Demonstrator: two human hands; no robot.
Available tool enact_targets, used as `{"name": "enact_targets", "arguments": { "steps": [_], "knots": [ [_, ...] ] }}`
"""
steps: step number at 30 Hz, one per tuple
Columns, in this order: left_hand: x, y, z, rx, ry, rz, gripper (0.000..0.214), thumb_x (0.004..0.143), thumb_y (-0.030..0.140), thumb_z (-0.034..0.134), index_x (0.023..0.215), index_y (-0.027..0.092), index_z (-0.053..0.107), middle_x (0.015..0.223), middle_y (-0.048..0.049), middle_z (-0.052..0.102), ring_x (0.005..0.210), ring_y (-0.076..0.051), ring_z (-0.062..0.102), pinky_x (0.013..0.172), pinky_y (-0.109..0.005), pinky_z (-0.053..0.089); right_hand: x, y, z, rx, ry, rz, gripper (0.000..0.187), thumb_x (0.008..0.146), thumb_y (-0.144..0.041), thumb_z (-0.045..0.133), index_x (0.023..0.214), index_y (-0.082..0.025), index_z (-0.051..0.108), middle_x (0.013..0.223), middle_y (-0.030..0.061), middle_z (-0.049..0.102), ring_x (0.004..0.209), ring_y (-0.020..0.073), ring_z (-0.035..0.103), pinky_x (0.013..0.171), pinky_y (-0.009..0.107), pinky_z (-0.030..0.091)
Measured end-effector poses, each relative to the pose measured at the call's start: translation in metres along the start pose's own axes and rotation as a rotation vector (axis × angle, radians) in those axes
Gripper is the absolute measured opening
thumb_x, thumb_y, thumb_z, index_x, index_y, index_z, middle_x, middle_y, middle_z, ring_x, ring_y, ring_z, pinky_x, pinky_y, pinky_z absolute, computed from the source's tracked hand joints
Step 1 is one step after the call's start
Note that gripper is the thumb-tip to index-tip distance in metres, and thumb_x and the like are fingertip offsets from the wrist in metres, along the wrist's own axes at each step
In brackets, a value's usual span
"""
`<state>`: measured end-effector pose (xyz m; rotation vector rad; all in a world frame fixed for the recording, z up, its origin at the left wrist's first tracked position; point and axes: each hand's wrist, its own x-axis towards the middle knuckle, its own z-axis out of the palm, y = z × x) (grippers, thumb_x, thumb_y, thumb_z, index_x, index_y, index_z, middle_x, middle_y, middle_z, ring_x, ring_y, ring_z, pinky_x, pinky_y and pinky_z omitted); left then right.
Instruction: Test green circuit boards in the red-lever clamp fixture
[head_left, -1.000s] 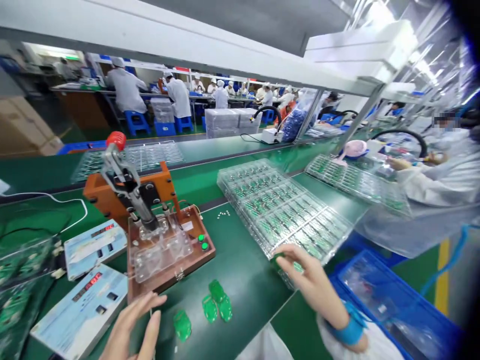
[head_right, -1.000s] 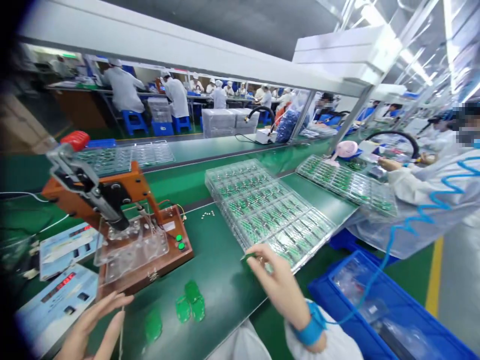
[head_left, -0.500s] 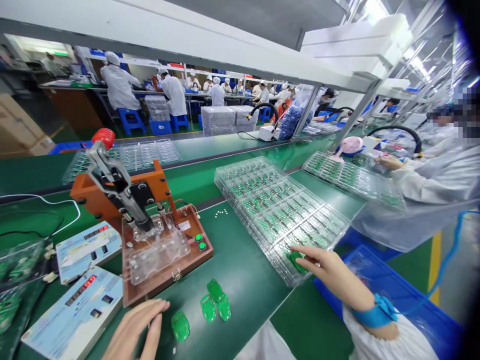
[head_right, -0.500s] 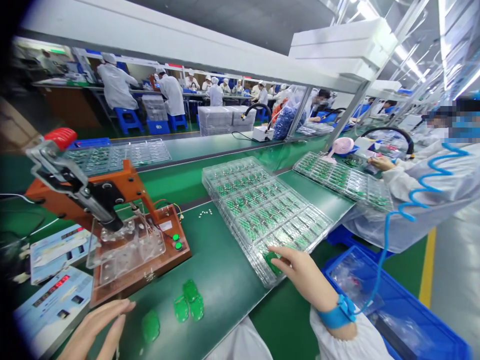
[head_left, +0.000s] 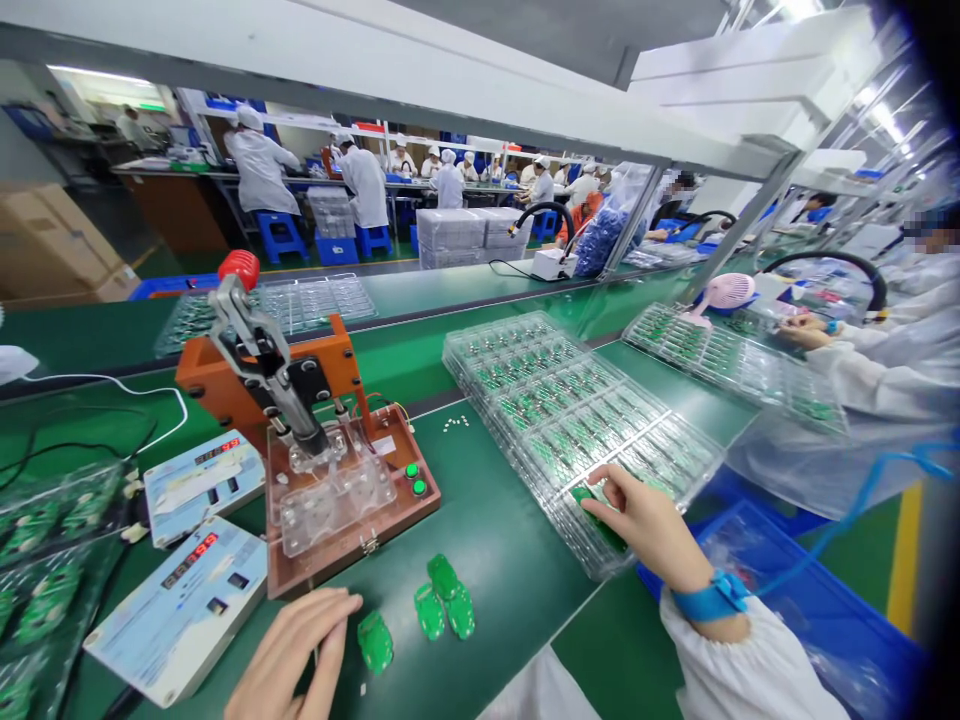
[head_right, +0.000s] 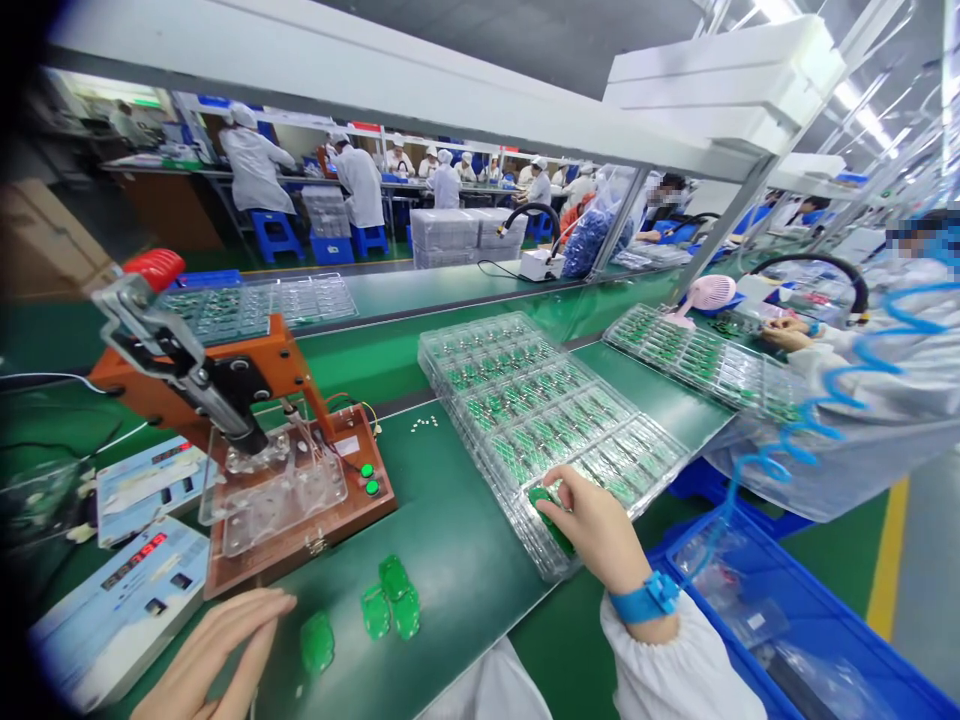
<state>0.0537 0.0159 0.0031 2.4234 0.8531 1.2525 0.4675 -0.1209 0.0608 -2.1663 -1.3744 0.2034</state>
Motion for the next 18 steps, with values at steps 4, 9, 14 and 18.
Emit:
{"name": "enact_targets", "arguments": {
  "steps": [4,9,14,18],
  "knots": [
    [0.004,0.006,-0.002,0.005,-0.003,-0.015,0.019,0.098,0.014,0.057,0.108,0.024,0.069,0.106,-0.0022,0.072,0.102,-0.016,0.068,0.096,-0.025,0.052,-0.008,-0.022,0.003,0.008,0.066,-0.017,0.038,0.097,-0.062,0.056,0.084,-0.026,0.052,0.058,-0.0073,0.038,0.048,0.0150,0.042,0.049,0.029,0.032],
    [0.009,0.015,-0.002,0.032,-0.096,-0.086,0.013,0.100,0.020,0.059,0.108,0.026,0.068,0.104,-0.0008,0.074,0.101,-0.017,0.069,0.093,-0.028,0.057,-0.020,-0.081,0.042,0.236,-0.196,-0.265,0.019,0.101,-0.042,0.061,0.091,-0.026,0.062,0.078,-0.0004,0.064,0.070,0.0183,0.062,0.066,0.029,0.052],
    [-0.006,0.021,-0.004,0.069,-0.237,-0.152,0.008,0.099,0.028,0.062,0.103,0.027,0.069,0.111,-0.0028,0.074,0.107,-0.022,0.069,0.089,-0.037,0.062,-0.015,-0.104,0.092,0.309,-0.503,-0.492,0.016,0.095,-0.024,0.071,0.111,-0.026,0.068,0.128,0.0040,0.071,0.122,0.0249,0.062,0.103,0.040,0.054],
    [-0.023,0.023,-0.004,0.130,-0.305,-0.186,0.013,0.095,0.031,0.068,0.107,0.028,0.070,0.122,-0.0041,0.073,0.118,-0.028,0.065,0.094,-0.048,0.063,-0.003,-0.097,0.109,0.304,-0.582,-0.491,0.028,0.090,-0.023,0.079,0.116,-0.026,0.070,0.136,0.0051,0.068,0.127,0.0272,0.059,0.108,0.045,0.052]
  ]
}}
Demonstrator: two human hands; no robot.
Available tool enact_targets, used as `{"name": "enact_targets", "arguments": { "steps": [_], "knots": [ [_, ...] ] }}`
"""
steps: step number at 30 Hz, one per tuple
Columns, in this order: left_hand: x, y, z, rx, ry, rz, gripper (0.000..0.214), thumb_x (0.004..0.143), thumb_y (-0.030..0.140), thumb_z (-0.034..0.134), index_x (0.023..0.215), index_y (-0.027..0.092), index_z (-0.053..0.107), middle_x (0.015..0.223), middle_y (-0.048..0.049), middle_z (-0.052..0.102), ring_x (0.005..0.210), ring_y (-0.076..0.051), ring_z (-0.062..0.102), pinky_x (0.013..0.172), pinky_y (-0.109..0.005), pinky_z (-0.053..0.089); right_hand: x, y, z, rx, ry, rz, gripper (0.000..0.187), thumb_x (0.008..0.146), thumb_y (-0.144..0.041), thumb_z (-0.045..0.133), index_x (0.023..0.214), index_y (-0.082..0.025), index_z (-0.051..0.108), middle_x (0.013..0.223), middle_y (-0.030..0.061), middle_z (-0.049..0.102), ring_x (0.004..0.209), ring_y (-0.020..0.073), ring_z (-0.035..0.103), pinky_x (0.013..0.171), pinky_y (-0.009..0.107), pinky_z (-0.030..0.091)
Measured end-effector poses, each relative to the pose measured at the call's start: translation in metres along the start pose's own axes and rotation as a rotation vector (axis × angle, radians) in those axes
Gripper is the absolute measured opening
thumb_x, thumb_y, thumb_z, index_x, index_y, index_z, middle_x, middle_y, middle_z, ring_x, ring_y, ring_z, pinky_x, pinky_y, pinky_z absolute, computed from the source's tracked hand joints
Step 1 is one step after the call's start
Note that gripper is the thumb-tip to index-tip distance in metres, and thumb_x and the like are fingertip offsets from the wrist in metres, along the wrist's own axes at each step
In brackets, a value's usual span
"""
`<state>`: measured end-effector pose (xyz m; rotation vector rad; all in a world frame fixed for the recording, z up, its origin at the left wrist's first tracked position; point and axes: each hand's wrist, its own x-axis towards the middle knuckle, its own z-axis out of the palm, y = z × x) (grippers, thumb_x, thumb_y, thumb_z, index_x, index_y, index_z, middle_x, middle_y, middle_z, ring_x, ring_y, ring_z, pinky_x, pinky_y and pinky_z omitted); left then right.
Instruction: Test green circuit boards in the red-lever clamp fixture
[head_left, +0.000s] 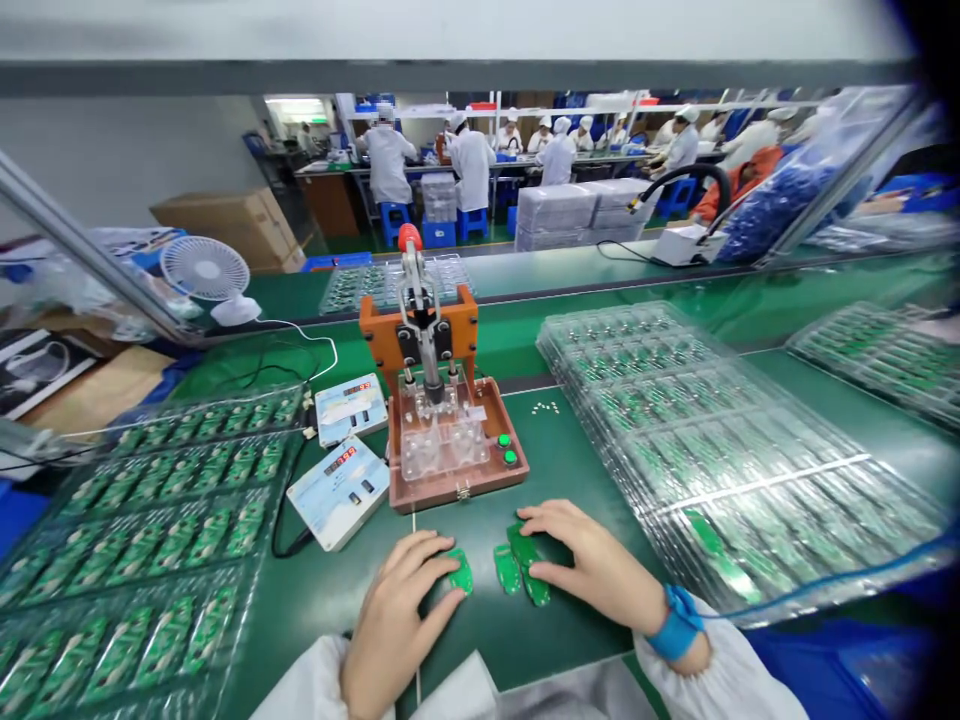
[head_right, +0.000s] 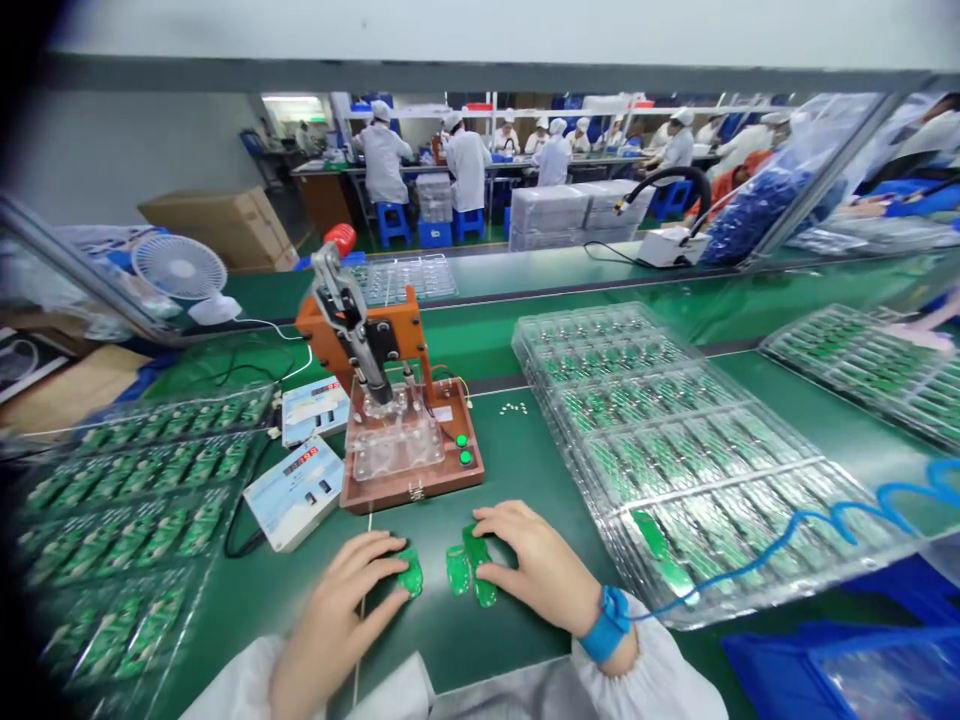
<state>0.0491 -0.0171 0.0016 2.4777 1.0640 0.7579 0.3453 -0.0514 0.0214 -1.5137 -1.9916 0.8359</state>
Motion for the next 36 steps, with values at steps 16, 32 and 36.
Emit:
{"name": "enact_targets", "arguments": {
  "steps": [16,32,36],
  "knots": [
    [-0.003,0.004,-0.004,-0.043,0.021,0.038,0.022,0.090,0.019,0.071,0.110,0.025,0.067,0.120,-0.0048,0.073,0.116,-0.029,0.065,0.091,-0.050,0.062,0.013,-0.001,-0.003,0.043,-0.068,-0.037,0.036,0.085,-0.016,0.083,0.116,-0.025,0.068,0.125,0.0057,0.070,0.121,0.0255,0.062,0.105,0.041,0.053],
    [0.108,-0.056,-0.045,-0.054,0.210,0.135,0.013,0.087,0.017,0.073,0.100,0.020,0.073,0.117,-0.0062,0.074,0.114,-0.026,0.063,0.101,-0.049,0.052,0.148,-0.015,-0.015,-0.131,0.223,-0.429,0.031,0.081,-0.025,0.088,0.107,-0.022,0.070,0.120,0.0101,0.072,0.113,0.0301,0.065,0.102,0.052,0.051],
    [0.106,-0.057,-0.044,-0.047,0.202,0.126,0.012,0.088,0.017,0.071,0.099,0.020,0.071,0.119,-0.0068,0.073,0.116,-0.027,0.062,0.102,-0.049,0.051,0.145,-0.013,-0.014,-0.144,0.215,-0.432,0.023,0.085,-0.027,0.085,0.103,-0.023,0.071,0.121,0.0098,0.072,0.114,0.0298,0.065,0.102,0.051,0.050]
  ]
}}
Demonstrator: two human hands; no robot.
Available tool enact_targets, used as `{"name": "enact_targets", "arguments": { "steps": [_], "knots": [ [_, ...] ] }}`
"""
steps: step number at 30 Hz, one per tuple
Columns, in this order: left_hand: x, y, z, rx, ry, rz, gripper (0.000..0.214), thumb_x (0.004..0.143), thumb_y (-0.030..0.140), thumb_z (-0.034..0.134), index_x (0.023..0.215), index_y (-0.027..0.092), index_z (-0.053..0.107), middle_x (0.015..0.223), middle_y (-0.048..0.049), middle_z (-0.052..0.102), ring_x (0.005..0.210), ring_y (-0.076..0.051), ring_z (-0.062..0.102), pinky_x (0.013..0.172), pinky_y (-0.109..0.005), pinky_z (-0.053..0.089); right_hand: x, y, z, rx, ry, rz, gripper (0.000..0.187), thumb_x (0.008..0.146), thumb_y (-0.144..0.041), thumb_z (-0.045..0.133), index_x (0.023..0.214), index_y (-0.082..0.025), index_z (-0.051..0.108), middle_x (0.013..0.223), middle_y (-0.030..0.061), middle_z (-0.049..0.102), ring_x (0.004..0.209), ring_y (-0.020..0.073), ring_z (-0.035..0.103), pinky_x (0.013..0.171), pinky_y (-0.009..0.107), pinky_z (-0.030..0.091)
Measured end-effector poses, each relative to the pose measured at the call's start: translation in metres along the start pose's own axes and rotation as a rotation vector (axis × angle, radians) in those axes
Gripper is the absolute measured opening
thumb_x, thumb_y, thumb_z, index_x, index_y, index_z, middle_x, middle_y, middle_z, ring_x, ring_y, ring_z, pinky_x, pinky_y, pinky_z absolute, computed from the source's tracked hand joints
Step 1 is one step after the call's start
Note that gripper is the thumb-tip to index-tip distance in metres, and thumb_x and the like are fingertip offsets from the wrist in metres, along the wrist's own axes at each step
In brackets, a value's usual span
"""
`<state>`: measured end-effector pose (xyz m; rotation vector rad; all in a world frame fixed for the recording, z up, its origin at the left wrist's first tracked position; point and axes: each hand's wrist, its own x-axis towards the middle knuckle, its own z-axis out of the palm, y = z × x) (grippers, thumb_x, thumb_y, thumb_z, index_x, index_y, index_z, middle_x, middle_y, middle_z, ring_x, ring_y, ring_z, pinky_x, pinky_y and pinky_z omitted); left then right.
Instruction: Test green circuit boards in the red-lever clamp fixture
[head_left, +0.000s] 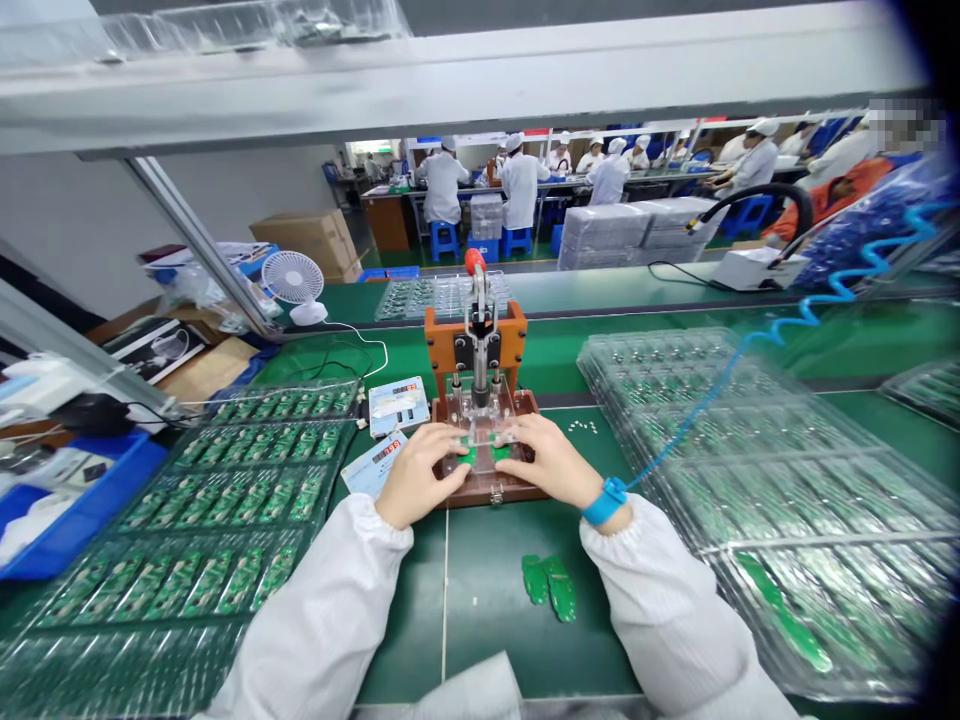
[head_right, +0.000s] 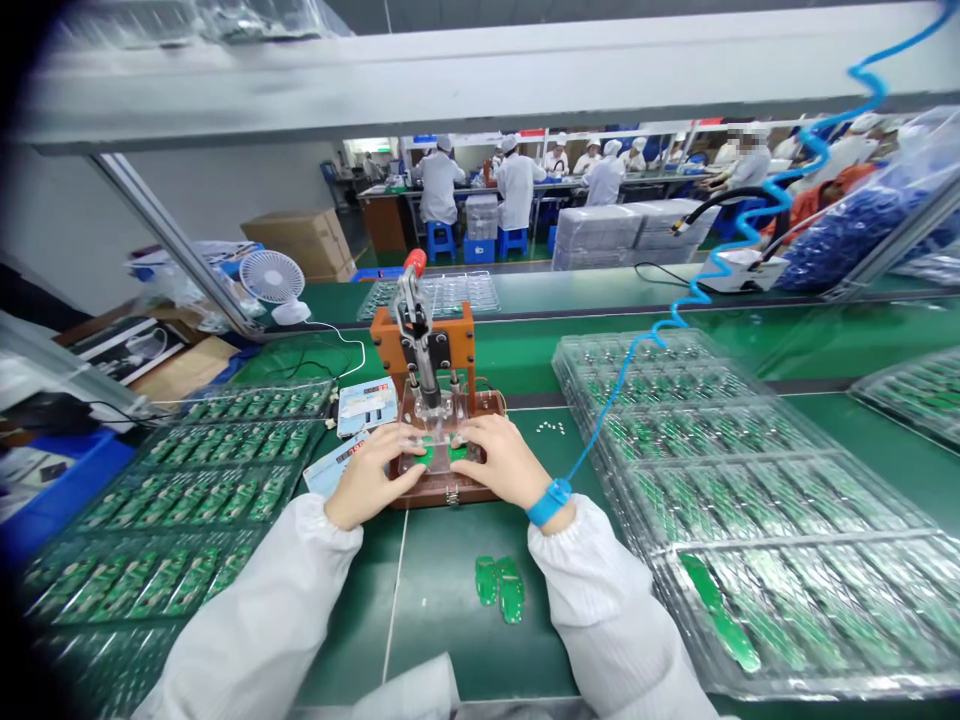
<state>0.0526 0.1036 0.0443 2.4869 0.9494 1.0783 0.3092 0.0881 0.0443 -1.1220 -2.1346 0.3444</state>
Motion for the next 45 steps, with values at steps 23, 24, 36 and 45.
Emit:
{"name": "enact_targets", "arguments": {
  "steps": [23,24,36,45],
  "knots": [
    [-0.026,0.055,0.044,0.053,-0.132,0.411,0.030,0.092,0.021,0.056,0.121,0.015,0.063,0.137,-0.0150,0.065,0.133,-0.033,0.057,0.110,-0.053,0.049,0.073,-0.027,-0.072,0.120,0.604,0.079,0.031,0.104,-0.039,0.054,0.131,-0.024,0.059,0.134,0.0086,0.066,0.126,0.0249,0.061,0.106,0.044,0.052],
    [-0.027,0.053,0.047,0.081,-0.167,0.417,0.033,0.093,0.022,0.056,0.124,0.015,0.062,0.143,-0.0153,0.061,0.136,-0.034,0.054,0.112,-0.053,0.048,0.089,-0.031,-0.077,0.117,0.613,0.054,0.034,0.104,-0.040,0.054,0.133,-0.023,0.059,0.136,0.0090,0.065,0.129,0.0249,0.059,0.111,0.045,0.049],
    [-0.033,0.043,0.051,0.102,-0.166,0.430,0.027,0.096,0.026,0.054,0.115,0.015,0.068,0.147,-0.0129,0.059,0.137,-0.030,0.055,0.111,-0.050,0.050,0.190,-0.084,-0.115,0.417,0.406,-0.087,0.044,0.108,-0.045,0.045,0.124,-0.013,0.070,0.107,0.0000,0.076,0.110,0.0158,0.071,0.102,0.033,0.055],
    [-0.035,0.041,0.056,0.084,-0.157,0.423,0.027,0.093,0.029,0.058,0.113,0.016,0.070,0.150,-0.0112,0.056,0.140,-0.028,0.051,0.114,-0.046,0.047,0.078,-0.141,-0.081,0.163,0.550,-0.338,0.044,0.109,-0.015,0.046,0.150,-0.031,0.053,0.129,0.0005,0.070,0.116,0.0198,0.069,0.105,0.037,0.059]
  ]
}}
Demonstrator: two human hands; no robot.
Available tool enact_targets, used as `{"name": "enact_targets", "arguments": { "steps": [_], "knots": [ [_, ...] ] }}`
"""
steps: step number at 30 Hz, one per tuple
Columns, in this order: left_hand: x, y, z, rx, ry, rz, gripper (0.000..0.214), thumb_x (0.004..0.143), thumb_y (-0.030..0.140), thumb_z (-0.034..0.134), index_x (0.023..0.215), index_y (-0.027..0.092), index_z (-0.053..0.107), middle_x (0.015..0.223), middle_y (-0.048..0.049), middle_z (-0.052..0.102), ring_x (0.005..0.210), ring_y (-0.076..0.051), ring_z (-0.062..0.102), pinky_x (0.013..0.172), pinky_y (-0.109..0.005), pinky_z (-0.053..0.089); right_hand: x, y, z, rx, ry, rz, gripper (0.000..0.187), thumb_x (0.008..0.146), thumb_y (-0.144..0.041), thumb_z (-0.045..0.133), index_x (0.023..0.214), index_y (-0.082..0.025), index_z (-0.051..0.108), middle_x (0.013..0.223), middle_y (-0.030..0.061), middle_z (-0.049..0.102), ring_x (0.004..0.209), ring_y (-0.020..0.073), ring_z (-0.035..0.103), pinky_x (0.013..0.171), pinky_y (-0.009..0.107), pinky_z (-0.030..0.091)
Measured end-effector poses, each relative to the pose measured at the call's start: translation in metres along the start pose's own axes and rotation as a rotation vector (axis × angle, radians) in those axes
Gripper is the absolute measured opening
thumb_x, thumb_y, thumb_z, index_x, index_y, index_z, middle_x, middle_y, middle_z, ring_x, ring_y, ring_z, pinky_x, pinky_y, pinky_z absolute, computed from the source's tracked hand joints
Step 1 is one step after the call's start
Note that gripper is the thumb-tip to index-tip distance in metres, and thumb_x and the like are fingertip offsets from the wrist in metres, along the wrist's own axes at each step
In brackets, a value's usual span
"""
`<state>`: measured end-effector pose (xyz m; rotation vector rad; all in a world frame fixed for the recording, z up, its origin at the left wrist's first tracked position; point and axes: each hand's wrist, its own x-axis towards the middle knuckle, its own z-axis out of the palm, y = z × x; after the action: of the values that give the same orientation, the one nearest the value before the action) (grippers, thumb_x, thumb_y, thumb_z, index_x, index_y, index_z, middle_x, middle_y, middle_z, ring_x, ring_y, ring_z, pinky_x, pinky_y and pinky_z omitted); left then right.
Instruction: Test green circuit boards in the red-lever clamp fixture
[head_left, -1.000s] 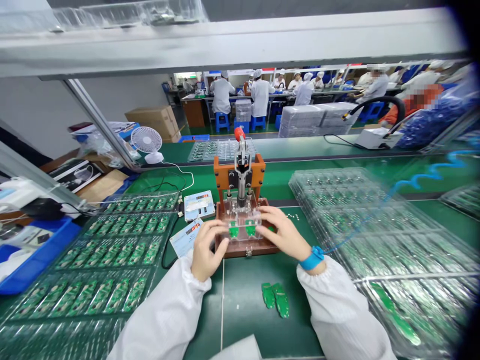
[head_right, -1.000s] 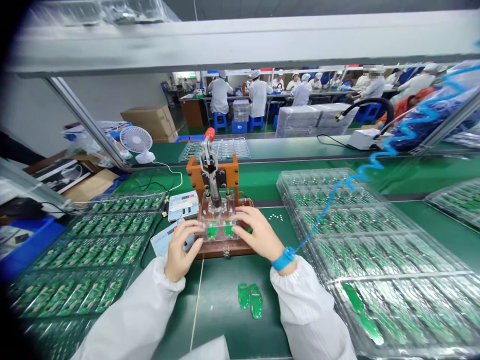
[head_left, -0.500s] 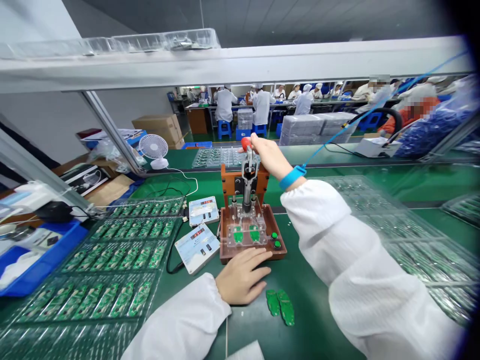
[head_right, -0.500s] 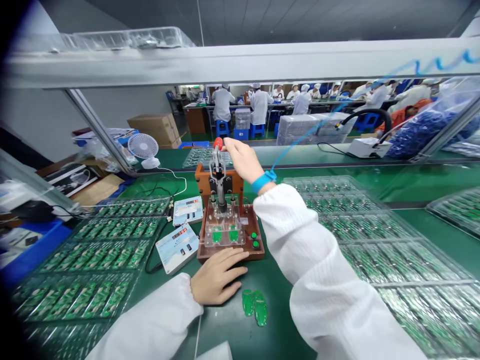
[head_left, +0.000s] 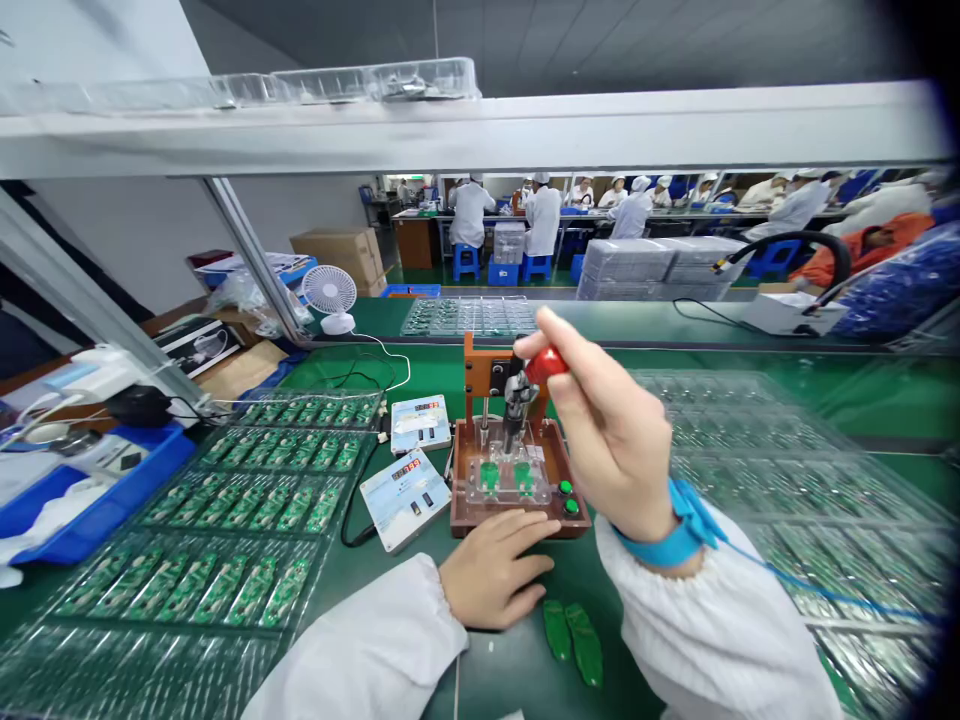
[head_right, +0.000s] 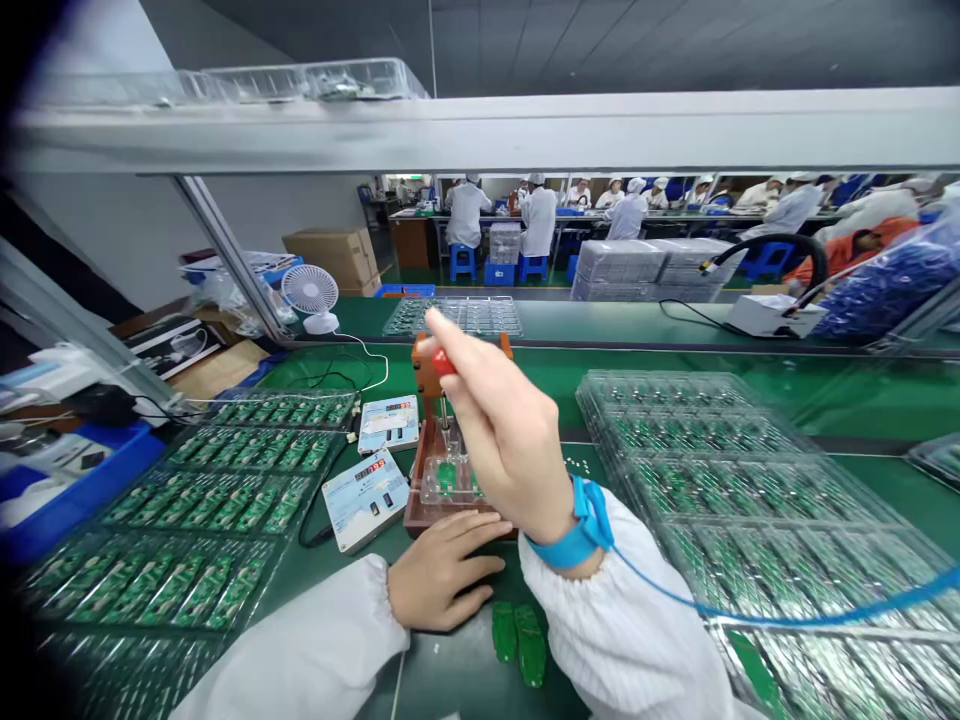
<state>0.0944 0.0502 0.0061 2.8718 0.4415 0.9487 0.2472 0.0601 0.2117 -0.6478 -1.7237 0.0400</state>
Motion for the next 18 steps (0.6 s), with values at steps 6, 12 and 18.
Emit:
{"name": "enact_targets", "arguments": {
  "steps": [6,12,18],
  "knots": [
    [0.001,0.000,0.001,-0.010,0.023,-0.010,0.025,0.094,0.031,0.058,0.110,0.017,0.071,0.145,-0.0104,0.061,0.133,-0.027,0.056,0.111,-0.044,0.049,-0.028,0.012,0.002,0.022,-0.012,-0.008,0.043,0.105,-0.008,0.049,0.140,-0.029,0.061,0.134,0.0028,0.068,0.127,0.0234,0.064,0.113,0.043,0.055],
    [0.003,0.002,0.000,-0.012,0.017,-0.034,0.022,0.094,0.031,0.059,0.107,0.018,0.072,0.144,-0.0101,0.061,0.131,-0.026,0.058,0.112,-0.043,0.048,-0.048,0.027,0.011,0.105,0.004,-0.099,0.049,0.102,-0.002,0.049,0.143,-0.027,0.060,0.133,0.0042,0.069,0.135,0.0247,0.059,0.118,0.048,0.050],
    [0.005,0.002,0.000,-0.015,0.064,-0.036,0.020,0.094,0.029,0.059,0.104,0.018,0.072,0.138,-0.0092,0.065,0.127,-0.025,0.060,0.111,-0.040,0.049,-0.068,0.039,0.022,0.098,0.023,-0.120,0.056,0.099,0.003,0.050,0.146,-0.028,0.058,0.135,0.0061,0.068,0.138,0.0266,0.056,0.118,0.051,0.050]
  ]
}}
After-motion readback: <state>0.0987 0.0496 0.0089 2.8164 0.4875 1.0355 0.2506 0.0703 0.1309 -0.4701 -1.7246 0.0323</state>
